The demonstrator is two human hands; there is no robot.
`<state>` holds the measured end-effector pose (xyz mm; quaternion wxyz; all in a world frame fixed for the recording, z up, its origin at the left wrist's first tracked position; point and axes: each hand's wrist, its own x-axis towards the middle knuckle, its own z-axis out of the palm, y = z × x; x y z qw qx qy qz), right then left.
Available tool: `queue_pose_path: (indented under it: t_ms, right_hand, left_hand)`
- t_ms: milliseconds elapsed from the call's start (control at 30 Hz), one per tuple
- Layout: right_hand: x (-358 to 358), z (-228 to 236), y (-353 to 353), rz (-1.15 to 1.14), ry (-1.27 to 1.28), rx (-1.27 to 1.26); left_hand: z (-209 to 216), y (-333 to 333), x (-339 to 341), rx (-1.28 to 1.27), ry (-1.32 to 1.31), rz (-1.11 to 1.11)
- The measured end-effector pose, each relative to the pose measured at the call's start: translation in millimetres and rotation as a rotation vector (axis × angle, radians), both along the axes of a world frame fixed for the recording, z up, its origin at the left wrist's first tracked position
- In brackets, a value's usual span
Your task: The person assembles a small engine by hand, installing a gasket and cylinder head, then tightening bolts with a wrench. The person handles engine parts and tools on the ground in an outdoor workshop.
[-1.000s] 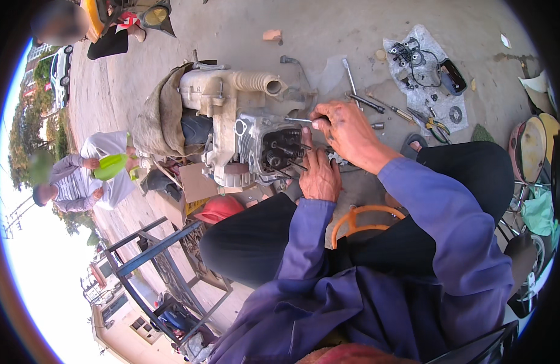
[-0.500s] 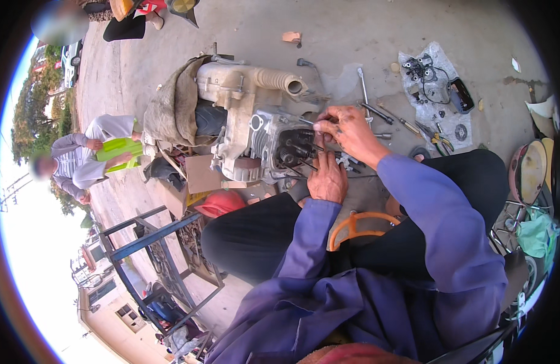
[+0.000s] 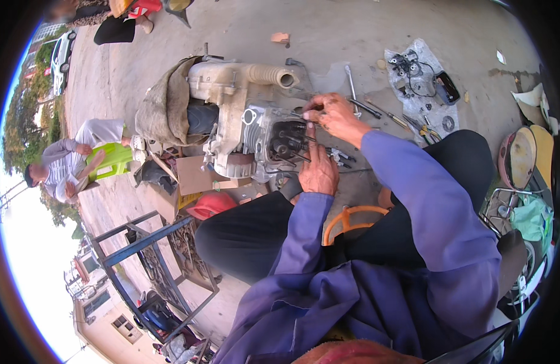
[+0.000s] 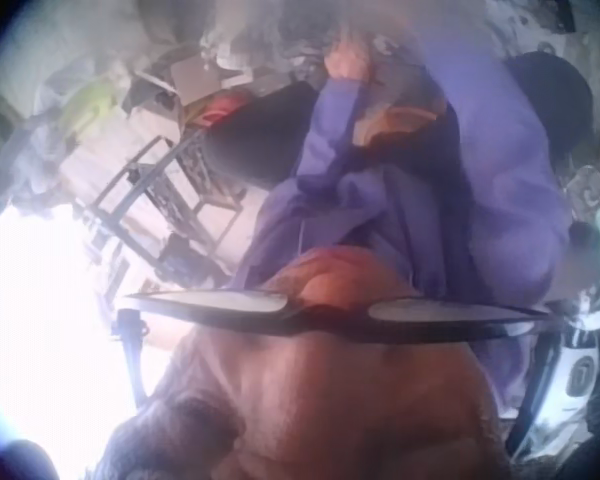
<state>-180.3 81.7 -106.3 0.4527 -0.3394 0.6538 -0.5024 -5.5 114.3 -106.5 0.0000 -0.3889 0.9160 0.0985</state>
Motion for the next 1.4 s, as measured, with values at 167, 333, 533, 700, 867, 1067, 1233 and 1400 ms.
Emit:
queue_pose_path:
  t_ms: [167, 333, 533, 700, 867, 1067, 1233, 1400]
  right_hand:
    - [19.2, -29.0, -17.8, -0.119, 0.121, -0.110]
    - [14.0, -21.0, -3.9, -0.175, 0.016, -0.086]
    - [-72.8, -119.5, 65.2, -0.458, 0.426, 0.003]
    - [-95.8, -166.0, 140.3, -0.442, 0.655, 0.350]
    - [-60.0, -175.9, 154.3, -0.268, 0.583, 0.467]
    - [-45.0, -199.9, 121.0, -0.160, 0.869, 0.466]
    - [-49.3, -219.0, 98.4, -0.092, 0.994, 0.561]
    - [-38.4, -207.7, 99.4, -0.123, 1.093, 0.348]
  left_hand:
    - [4.3, 1.9, -3.2, 0.037, -0.057, 0.012]
    - [7.9, 0.9, -4.1, 0.061, -0.031, 0.040]
    - [17.6, -0.6, -8.2, 0.135, 0.055, -0.013]
    - [22.7, -3.0, -8.3, 0.111, 0.067, -0.037]
    - [23.3, -1.9, -12.0, 0.120, 0.094, -0.046]
    - [42.3, 16.8, -5.8, 0.137, 0.146, -0.138]
    - [76.8, 29.4, 20.1, 0.155, 0.207, -0.211]
    - [122.8, 37.0, 47.3, 0.227, 0.255, -0.202]
